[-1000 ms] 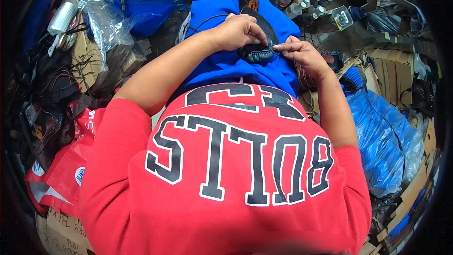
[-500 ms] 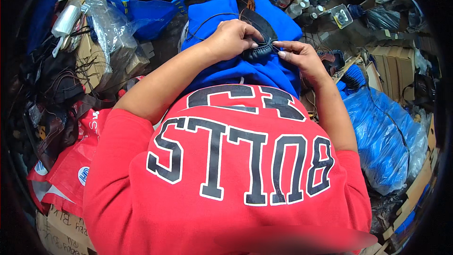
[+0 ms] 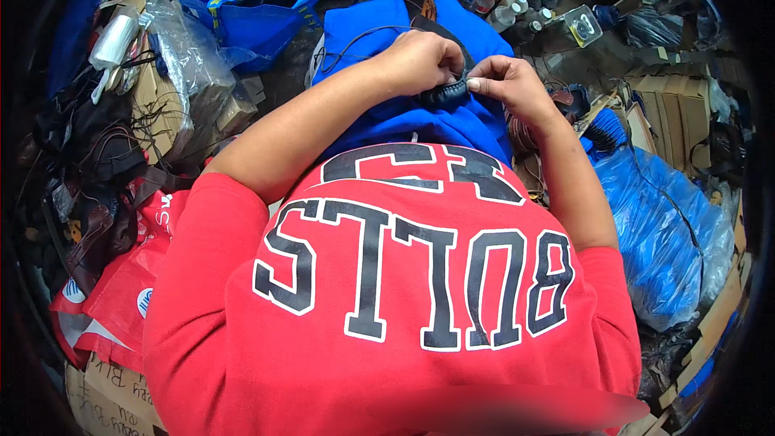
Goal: The recorder is hand-stitching the edges of a black leather shoe upper part using a needle and thread.
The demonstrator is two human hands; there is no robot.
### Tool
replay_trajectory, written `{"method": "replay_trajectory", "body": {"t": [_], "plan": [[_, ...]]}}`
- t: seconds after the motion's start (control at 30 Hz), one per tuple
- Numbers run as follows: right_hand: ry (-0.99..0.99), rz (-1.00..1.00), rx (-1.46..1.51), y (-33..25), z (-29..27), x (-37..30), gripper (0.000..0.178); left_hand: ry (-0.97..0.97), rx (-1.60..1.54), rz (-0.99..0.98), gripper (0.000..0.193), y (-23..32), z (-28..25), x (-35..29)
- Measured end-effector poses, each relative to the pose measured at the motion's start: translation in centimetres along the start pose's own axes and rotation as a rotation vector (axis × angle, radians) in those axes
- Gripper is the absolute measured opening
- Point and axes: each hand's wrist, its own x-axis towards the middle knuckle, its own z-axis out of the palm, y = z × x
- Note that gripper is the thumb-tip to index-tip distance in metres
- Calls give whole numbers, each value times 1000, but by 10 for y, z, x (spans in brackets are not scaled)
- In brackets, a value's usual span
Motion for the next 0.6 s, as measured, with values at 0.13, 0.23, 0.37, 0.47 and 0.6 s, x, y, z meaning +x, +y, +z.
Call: {"method": "replay_trajectory", "body": {"t": [0.13,0.23,0.37,0.47,0.6], "plan": [[-67,-18,-18,4,-5,5,12,-51,378,197,13,13,-17,3],[59,-302,-151,11,-15,0,11,-50,468,163,11,15,-28,-6],[14,8,164,22,-23,-10,17,-95,387,82,6,9,-32,-16],[84,-213,45,31,-19,-12,18,-109,269,28,10,7,-27,-10],[177,-126,-83,32,-17,-19,15,-124,201,95,15,8,-17,-2]]}}
